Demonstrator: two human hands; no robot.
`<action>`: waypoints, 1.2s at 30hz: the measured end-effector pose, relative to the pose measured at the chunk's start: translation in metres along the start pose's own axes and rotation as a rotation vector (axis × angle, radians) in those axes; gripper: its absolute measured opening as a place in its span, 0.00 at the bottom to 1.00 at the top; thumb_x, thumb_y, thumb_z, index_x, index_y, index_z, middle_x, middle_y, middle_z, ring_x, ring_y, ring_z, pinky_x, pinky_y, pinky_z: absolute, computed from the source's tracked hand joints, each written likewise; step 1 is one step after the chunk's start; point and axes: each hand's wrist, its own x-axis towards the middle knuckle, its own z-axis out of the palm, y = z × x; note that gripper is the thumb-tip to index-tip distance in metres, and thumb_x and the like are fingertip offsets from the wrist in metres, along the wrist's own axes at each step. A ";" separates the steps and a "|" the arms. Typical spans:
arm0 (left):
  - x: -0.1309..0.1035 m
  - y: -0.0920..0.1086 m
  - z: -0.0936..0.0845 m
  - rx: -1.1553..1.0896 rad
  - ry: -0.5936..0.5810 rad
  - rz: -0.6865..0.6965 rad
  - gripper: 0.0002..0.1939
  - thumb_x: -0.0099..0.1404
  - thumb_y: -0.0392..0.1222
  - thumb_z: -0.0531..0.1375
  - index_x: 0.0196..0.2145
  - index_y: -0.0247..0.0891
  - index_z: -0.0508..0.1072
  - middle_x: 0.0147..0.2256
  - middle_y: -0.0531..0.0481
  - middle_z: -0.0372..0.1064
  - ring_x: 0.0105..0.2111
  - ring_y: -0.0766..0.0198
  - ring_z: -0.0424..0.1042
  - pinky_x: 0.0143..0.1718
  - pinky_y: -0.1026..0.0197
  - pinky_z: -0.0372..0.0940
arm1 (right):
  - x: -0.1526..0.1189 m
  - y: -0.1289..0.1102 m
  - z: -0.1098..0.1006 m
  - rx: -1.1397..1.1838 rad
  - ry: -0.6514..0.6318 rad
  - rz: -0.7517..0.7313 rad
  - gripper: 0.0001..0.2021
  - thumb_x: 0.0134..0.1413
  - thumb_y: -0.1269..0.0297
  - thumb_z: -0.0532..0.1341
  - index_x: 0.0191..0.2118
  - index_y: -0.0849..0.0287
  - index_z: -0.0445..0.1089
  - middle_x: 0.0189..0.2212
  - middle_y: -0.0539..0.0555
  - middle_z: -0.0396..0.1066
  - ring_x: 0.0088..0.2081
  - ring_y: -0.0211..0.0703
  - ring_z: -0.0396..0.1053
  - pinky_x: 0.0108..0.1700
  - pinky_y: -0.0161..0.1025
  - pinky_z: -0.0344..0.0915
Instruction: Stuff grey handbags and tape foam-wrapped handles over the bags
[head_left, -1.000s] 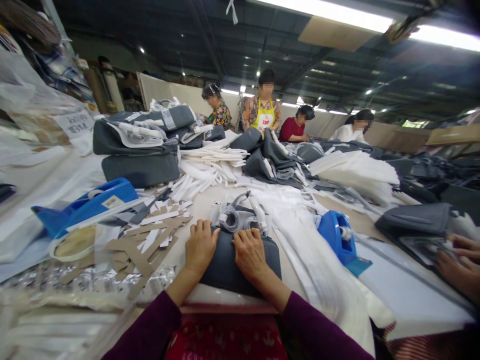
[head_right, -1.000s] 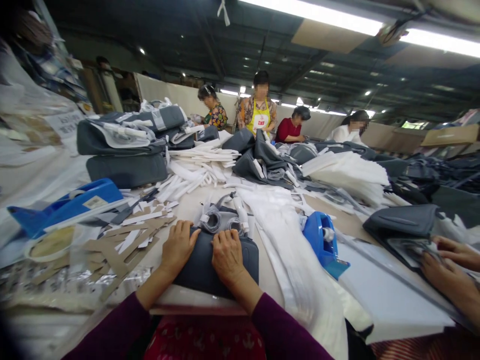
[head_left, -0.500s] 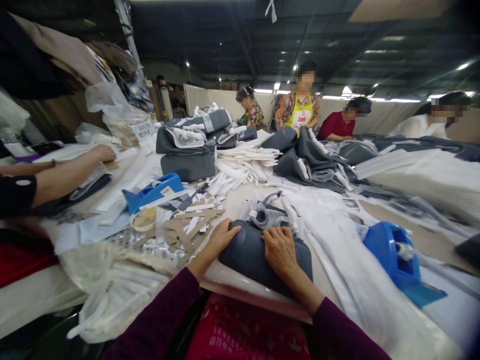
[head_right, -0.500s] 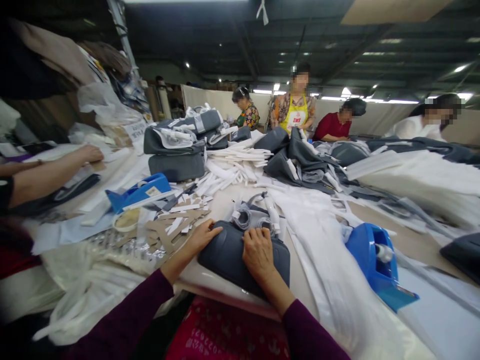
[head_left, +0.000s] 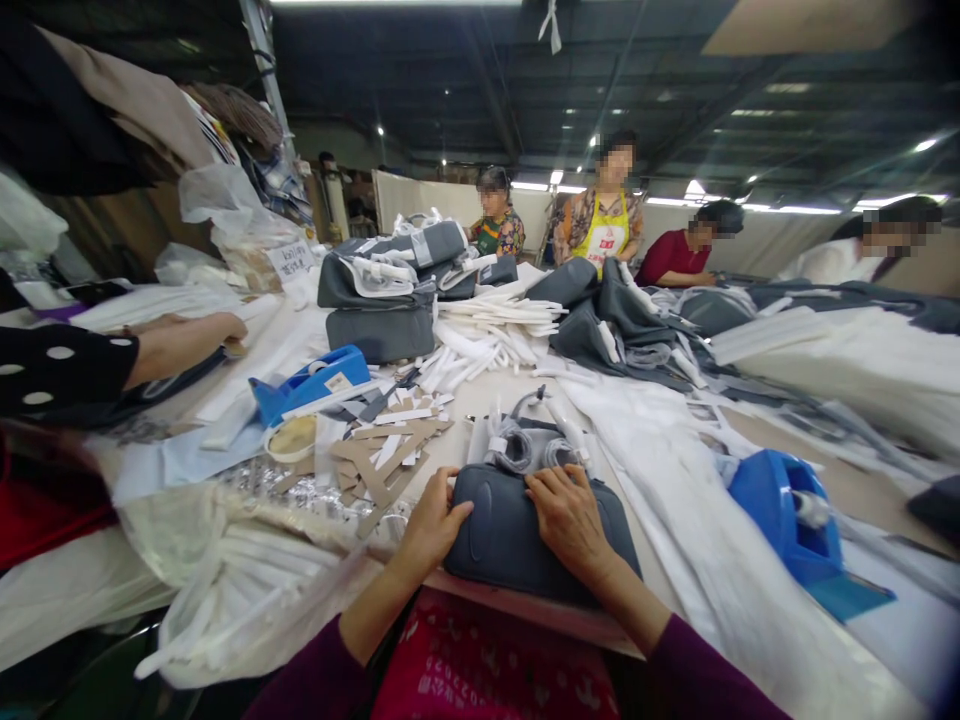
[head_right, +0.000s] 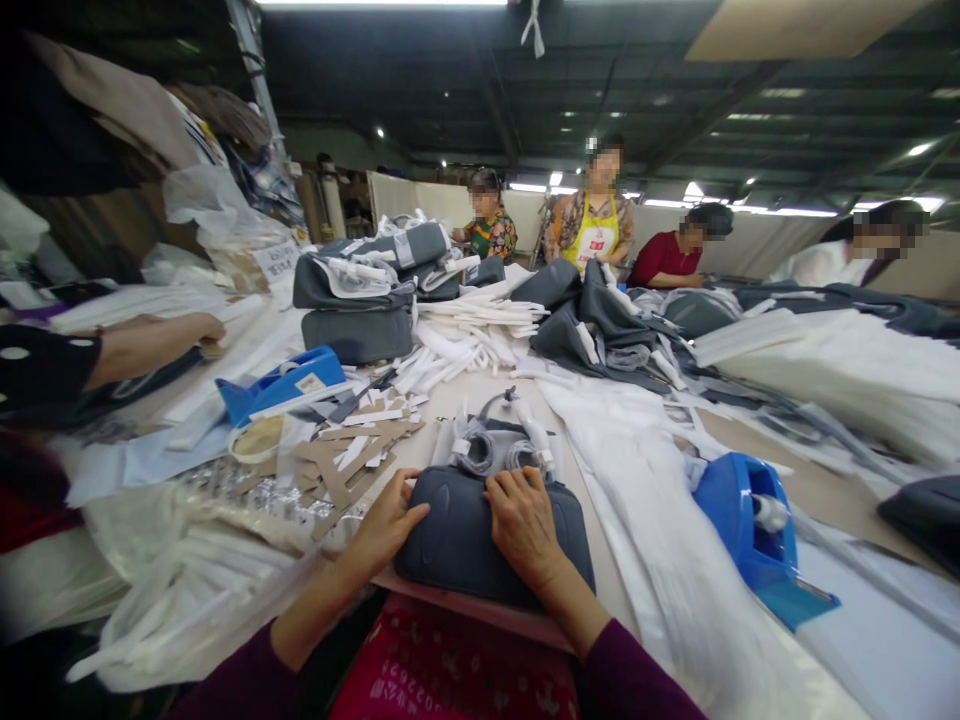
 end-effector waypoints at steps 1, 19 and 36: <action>-0.006 0.003 0.001 0.040 0.028 0.013 0.21 0.60 0.38 0.58 0.51 0.41 0.61 0.37 0.49 0.64 0.38 0.57 0.69 0.42 0.56 0.65 | -0.001 0.000 0.000 0.009 0.002 -0.005 0.10 0.63 0.69 0.54 0.43 0.60 0.72 0.36 0.54 0.72 0.40 0.45 0.65 0.51 0.46 0.52; 0.046 0.071 0.083 0.190 -0.013 0.642 0.23 0.59 0.24 0.44 0.47 0.33 0.68 0.45 0.42 0.70 0.47 0.59 0.70 0.54 0.51 0.65 | -0.004 0.012 0.011 0.143 0.098 0.032 0.09 0.56 0.73 0.55 0.41 0.63 0.71 0.39 0.60 0.72 0.43 0.50 0.65 0.48 0.47 0.59; 0.038 0.061 0.111 0.750 0.187 0.739 0.10 0.68 0.30 0.50 0.41 0.33 0.70 0.41 0.42 0.68 0.43 0.53 0.69 0.49 0.49 0.67 | 0.069 0.068 -0.016 0.024 -0.060 0.057 0.12 0.56 0.76 0.54 0.30 0.59 0.73 0.33 0.58 0.70 0.43 0.49 0.61 0.44 0.43 0.56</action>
